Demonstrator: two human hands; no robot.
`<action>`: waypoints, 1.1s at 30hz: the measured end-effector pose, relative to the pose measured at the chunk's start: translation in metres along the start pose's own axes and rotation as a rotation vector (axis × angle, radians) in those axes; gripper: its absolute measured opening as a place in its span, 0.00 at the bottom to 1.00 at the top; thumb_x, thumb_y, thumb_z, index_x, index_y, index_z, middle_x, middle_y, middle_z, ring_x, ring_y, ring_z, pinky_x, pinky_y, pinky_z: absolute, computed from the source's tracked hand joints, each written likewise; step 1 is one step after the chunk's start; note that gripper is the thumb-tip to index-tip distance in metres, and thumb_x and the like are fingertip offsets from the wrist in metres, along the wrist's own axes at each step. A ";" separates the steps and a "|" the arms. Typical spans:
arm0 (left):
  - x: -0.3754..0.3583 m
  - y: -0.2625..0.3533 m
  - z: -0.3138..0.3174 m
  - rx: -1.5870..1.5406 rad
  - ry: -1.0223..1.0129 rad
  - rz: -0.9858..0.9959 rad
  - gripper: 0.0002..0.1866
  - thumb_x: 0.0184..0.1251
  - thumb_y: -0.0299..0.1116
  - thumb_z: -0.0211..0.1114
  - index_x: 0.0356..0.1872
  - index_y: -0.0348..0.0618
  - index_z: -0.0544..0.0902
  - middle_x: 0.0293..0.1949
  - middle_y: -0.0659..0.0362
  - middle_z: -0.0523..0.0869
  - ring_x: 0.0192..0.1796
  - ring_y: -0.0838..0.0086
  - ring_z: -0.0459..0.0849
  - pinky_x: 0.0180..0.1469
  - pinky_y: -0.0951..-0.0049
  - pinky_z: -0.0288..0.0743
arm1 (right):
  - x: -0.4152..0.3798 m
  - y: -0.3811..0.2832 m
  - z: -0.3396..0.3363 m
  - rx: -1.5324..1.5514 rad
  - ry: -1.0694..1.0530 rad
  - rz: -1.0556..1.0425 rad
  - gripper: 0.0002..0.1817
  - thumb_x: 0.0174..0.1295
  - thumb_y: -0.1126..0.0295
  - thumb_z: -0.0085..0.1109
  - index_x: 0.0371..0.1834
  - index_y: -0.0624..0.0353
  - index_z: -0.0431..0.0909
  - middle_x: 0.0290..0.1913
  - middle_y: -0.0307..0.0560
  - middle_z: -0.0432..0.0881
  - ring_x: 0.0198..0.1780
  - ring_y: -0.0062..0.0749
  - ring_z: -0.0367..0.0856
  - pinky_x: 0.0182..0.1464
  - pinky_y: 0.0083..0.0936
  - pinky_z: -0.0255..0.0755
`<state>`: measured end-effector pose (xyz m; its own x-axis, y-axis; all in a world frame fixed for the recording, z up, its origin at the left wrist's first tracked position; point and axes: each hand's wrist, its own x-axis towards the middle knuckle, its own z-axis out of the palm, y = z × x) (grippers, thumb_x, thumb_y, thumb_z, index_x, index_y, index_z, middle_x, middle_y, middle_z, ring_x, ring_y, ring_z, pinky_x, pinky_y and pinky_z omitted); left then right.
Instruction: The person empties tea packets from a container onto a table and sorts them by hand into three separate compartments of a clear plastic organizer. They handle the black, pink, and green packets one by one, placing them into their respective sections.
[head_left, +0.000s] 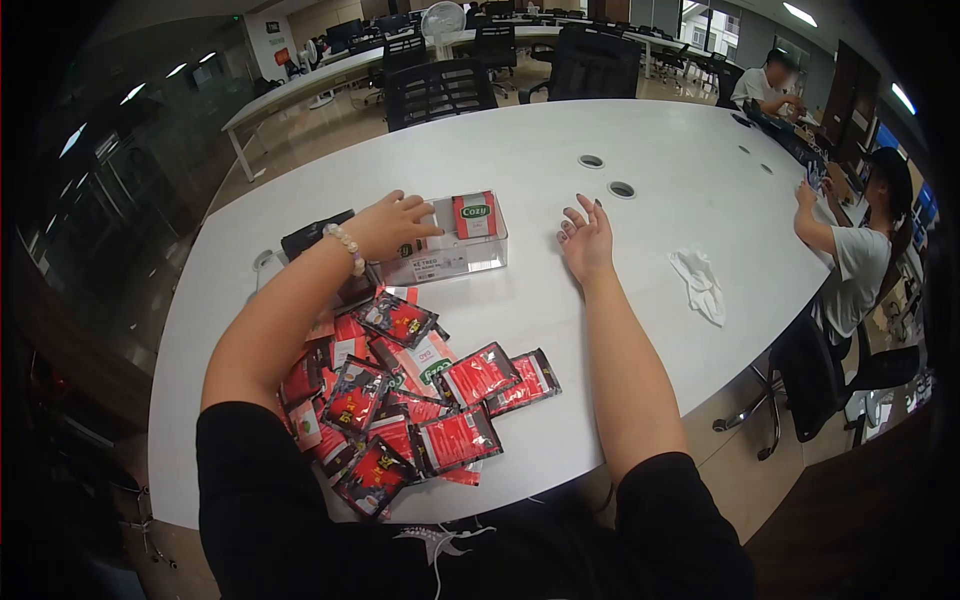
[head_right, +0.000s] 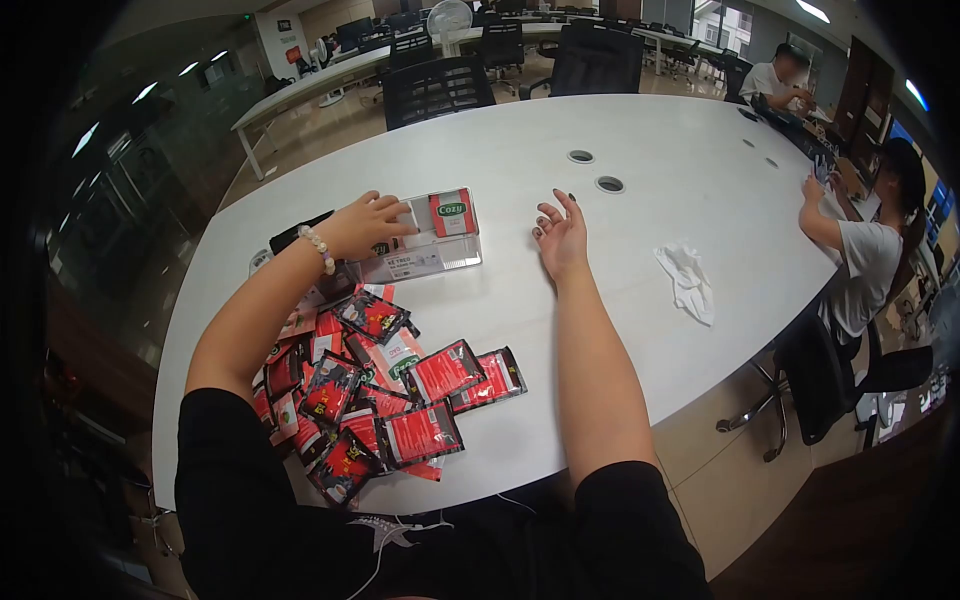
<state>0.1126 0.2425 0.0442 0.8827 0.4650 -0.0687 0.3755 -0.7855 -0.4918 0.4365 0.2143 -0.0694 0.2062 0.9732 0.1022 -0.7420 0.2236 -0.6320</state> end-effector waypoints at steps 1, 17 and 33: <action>0.004 -0.003 0.010 0.035 0.016 0.055 0.31 0.44 0.32 0.71 0.55 0.60 0.76 0.57 0.60 0.74 0.62 0.67 0.68 0.64 0.64 0.59 | 0.000 -0.001 -0.001 0.006 0.006 -0.003 0.21 0.65 0.52 0.47 0.57 0.49 0.66 0.39 0.39 0.74 0.36 0.23 0.67 0.40 0.24 0.63; 0.001 -0.008 0.010 -0.191 0.014 -0.086 0.27 0.47 0.27 0.68 0.53 0.54 0.77 0.55 0.62 0.76 0.65 0.66 0.68 0.71 0.46 0.48 | -0.004 -0.004 -0.003 0.001 0.056 0.002 0.20 0.65 0.52 0.47 0.54 0.50 0.68 0.39 0.39 0.74 0.34 0.25 0.68 0.39 0.24 0.64; -0.104 0.078 0.040 -0.902 0.092 -0.659 0.34 0.49 0.40 0.73 0.57 0.42 0.69 0.51 0.45 0.79 0.52 0.55 0.79 0.53 0.62 0.72 | -0.016 -0.009 0.046 -0.406 -0.754 0.531 0.13 0.62 0.57 0.52 0.32 0.55 0.74 0.26 0.36 0.73 0.28 0.19 0.68 0.32 0.15 0.63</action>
<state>0.0390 0.1492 -0.0218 0.4393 0.8966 0.0555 0.8117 -0.4226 0.4031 0.4111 0.1992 -0.0299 -0.6495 0.7535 0.1020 -0.3183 -0.1476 -0.9364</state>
